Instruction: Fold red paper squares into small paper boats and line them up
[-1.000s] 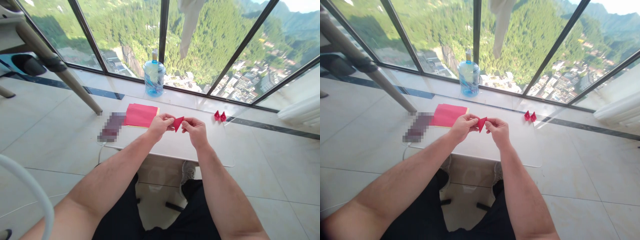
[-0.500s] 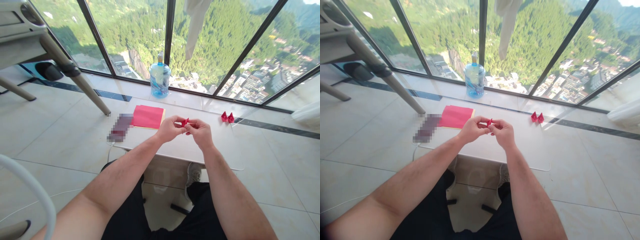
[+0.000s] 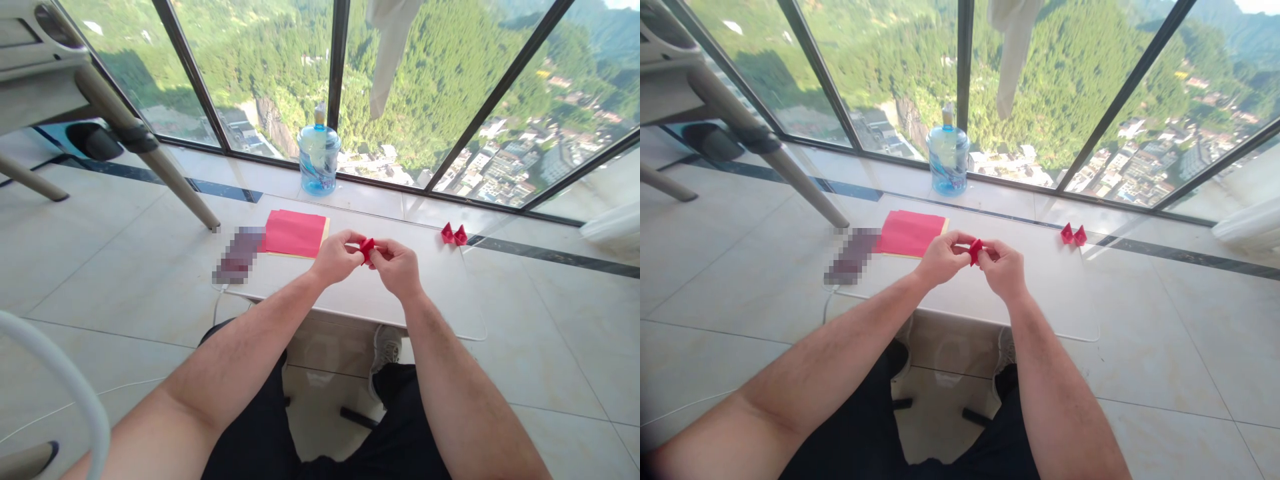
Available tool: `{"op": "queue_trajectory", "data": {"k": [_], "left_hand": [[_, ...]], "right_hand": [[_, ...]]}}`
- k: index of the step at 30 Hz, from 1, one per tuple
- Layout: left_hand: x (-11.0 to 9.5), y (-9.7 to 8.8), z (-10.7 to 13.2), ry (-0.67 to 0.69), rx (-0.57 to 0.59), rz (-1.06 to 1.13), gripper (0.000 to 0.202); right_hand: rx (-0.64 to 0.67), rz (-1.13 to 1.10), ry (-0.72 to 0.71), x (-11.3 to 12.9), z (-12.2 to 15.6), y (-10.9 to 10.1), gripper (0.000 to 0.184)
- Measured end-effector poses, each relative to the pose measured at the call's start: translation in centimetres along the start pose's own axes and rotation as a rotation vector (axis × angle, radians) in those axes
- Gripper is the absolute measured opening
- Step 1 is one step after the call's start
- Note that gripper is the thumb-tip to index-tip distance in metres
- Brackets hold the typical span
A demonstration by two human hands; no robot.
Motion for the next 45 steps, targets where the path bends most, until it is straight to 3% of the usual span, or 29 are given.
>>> {"op": "queue_trajectory", "data": {"k": [4,9,18,24,28,32,39,45], "left_hand": [[0.0,0.5,0.4,-0.012,-0.034,-0.043,0.029],[-0.1,0.8,0.7,-0.004,-0.076,-0.087,0.030],[0.0,0.9,0.4,-0.058,-0.167,0.045,0.027],[0.8,0.9,0.0,-0.054,-0.106,0.100,0.017],[0.6,0.8,0.0,-0.125,-0.153,0.200,0.016],[0.1,0.8,0.2,-0.118,-0.212,0.101,0.018],[0.5,0.7,0.0,-0.085,-0.112,0.072,0.032],[0.5,0.8,0.1,-0.161,-0.133,0.245,0.028]], "right_hand": [[-0.099,0.256,-0.145,0.2,0.5,0.4,0.021],[-0.120,0.344,-0.200,0.7,0.8,0.6,0.016],[-0.120,0.201,-0.145,0.4,0.9,0.9,0.018],[-0.129,0.175,-0.179,0.4,1.0,0.7,0.018],[-0.138,0.170,-0.172,0.3,0.9,0.6,0.022],[-0.152,0.221,-0.185,0.1,0.9,0.6,0.021],[-0.122,0.240,-0.244,0.0,0.9,0.4,0.020],[-0.121,0.216,-0.228,0.5,0.8,0.2,0.019]]}}
Point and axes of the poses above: each hand's wrist, its own z-axis away from the middle knuckle, its own y-axis out of the palm, x = y × z, the point moved 1 cm from there along -z, towards the middle knuckle, and after that the axes turned 7 degrees about -x, right-handed, at the moved point
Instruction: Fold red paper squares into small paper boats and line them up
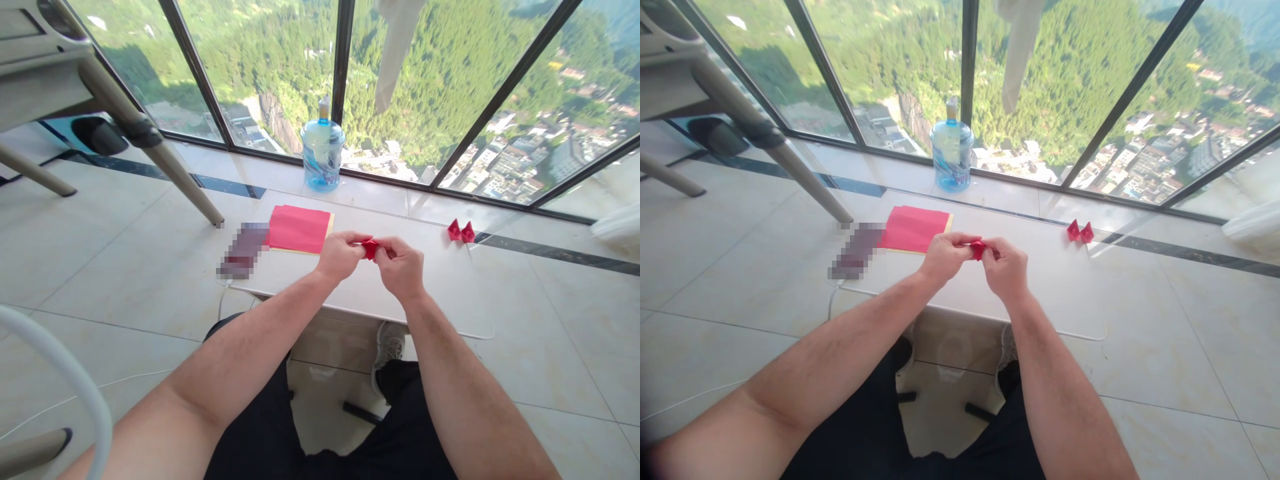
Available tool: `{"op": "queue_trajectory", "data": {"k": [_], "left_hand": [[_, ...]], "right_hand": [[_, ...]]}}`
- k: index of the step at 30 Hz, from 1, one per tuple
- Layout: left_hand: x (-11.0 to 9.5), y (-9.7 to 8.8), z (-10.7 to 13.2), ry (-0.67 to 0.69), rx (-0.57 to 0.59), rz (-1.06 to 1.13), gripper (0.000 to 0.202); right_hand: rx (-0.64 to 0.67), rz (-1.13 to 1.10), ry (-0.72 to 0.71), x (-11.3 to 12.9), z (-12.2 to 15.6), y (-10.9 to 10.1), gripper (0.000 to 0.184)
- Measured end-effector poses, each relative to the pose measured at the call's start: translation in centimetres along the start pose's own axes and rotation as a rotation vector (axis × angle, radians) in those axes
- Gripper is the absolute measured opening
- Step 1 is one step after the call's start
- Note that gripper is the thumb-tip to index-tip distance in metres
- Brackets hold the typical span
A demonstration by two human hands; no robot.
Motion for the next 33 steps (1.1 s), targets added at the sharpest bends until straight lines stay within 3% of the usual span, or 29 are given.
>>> {"op": "queue_trajectory", "data": {"k": [9,20,27,33], "left_hand": [[-0.9,0.0,0.3,-0.071,0.002,0.071,0.028],[-1.5,-0.3,0.3,-0.213,0.037,0.179,0.021],[-2.0,-0.5,0.2,-0.161,0.102,0.144,0.017],[-2.3,-0.8,0.4,-0.035,0.137,-0.099,0.017]], "right_hand": [[0.008,-0.165,0.195,-0.2,-0.5,0.1,0.019],[0.054,-0.225,0.286,0.2,-0.7,0.0,0.017],[0.111,-0.378,0.425,0.0,-0.8,0.0,0.019],[0.134,-0.342,0.411,0.0,-0.6,-0.1,0.025]]}}
Point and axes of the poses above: each hand's wrist, its own z-axis away from the middle knuckle, its own y-axis out of the palm, x = y × z, the point moved 1 cm from there along -z, towards the middle knuckle, and after that the axes turned 7 degrees about -x, right-handed, at the moved point
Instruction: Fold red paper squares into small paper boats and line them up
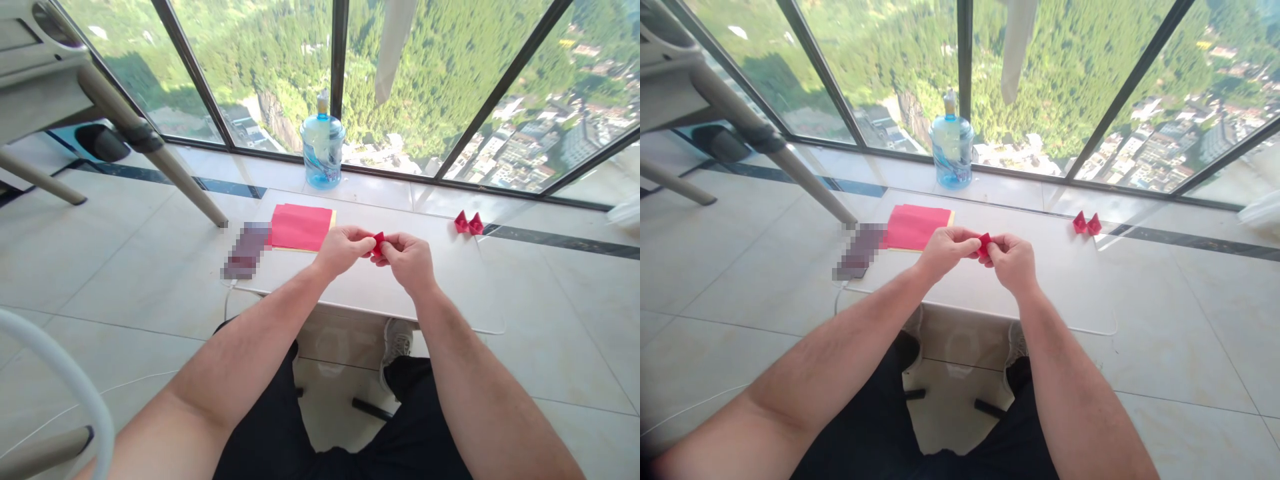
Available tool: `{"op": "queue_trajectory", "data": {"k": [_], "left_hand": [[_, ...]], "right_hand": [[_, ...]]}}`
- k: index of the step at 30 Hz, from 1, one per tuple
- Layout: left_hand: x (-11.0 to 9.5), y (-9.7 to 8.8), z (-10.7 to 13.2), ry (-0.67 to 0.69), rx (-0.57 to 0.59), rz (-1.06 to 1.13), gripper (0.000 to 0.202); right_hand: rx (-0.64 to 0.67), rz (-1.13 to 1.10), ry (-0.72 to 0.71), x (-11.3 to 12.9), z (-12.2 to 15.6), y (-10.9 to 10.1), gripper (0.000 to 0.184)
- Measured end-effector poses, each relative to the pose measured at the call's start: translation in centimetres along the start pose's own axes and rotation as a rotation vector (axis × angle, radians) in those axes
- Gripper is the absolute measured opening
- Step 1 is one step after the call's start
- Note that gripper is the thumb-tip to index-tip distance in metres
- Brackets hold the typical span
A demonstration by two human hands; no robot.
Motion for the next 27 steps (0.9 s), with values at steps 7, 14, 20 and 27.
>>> {"op": "queue_trajectory", "data": {"k": [7,14,20,27], "left_hand": [[-0.7,-0.9,0.1,-0.016,0.104,0.062,0.024],[-0.9,-0.8,0.0,-0.056,0.112,0.069,0.021],[-0.9,-1.0,-0.1,-0.080,0.141,0.078,0.023],[-0.4,-1.2,-0.6,-0.081,0.120,0.041,0.022]], "right_hand": [[0.053,-0.057,0.059,1.0,0.2,-0.9,0.032],[0.108,-0.152,0.118,1.6,0.3,-1.4,0.036],[0.128,-0.176,0.171,1.7,0.3,-1.5,0.038],[0.094,0.007,0.063,1.1,0.5,-1.0,0.034]]}}
Point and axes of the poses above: each hand's wrist, its own z-axis away from the middle knuckle, its own y-axis out of the palm, x = y × z, the point moved 1 cm from there along -z, towards the middle knuckle, and after that the axes turned 7 degrees about -x, right-handed, at the moved point
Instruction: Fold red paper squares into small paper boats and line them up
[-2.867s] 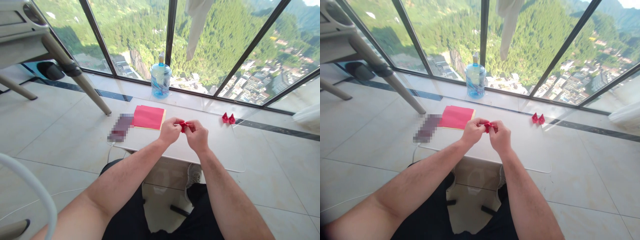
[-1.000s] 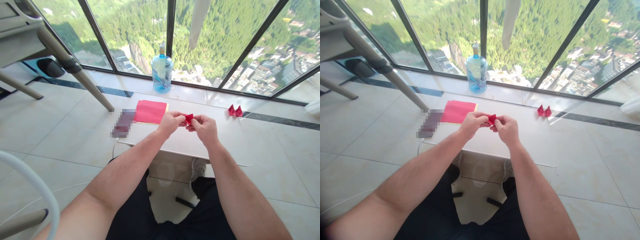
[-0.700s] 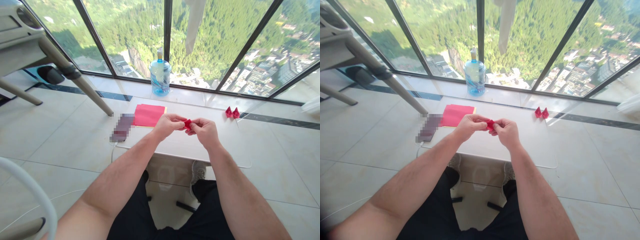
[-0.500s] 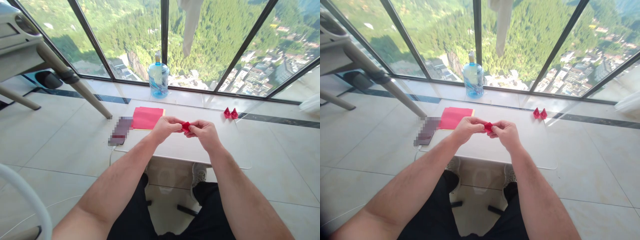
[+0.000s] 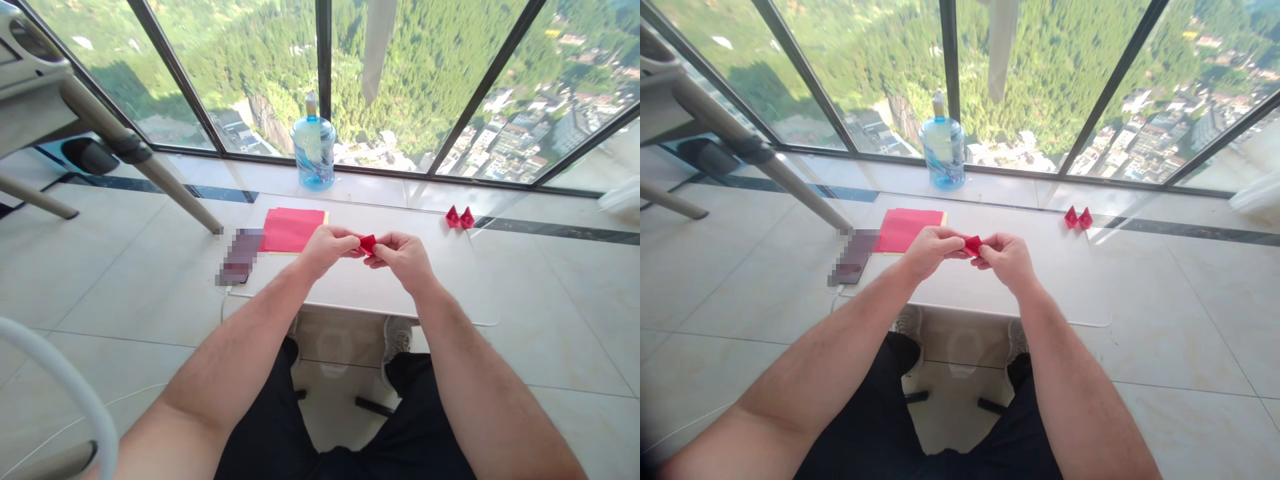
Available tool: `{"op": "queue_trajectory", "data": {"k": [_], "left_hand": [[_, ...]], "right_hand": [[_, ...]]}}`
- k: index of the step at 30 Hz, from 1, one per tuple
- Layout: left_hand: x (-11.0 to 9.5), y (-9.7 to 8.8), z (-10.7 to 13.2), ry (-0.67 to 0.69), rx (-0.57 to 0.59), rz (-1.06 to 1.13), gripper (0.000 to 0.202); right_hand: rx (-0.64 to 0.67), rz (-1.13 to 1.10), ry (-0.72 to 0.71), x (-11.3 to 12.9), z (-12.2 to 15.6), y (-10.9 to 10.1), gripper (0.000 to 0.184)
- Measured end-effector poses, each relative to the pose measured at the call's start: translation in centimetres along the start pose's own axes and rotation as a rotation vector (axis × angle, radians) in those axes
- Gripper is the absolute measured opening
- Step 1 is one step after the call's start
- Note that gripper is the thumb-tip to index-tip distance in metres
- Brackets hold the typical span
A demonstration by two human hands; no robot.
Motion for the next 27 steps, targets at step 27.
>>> {"op": "queue_trajectory", "data": {"k": [27], "left_hand": [[1.7,0.3,0.0,0.191,-0.084,-0.453,0.025]], "right_hand": [[-0.138,0.940,-0.678,-1.3,0.5,0.8,0.023]]}}
Point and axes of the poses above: each hand's wrist, its own z-axis away from the middle knuckle, its own y-axis out of the palm, x = y × z, the point moved 1 cm from there along -z, towards the middle knuckle, and after that the axes turned 7 degrees about -x, right-handed, at the moved point
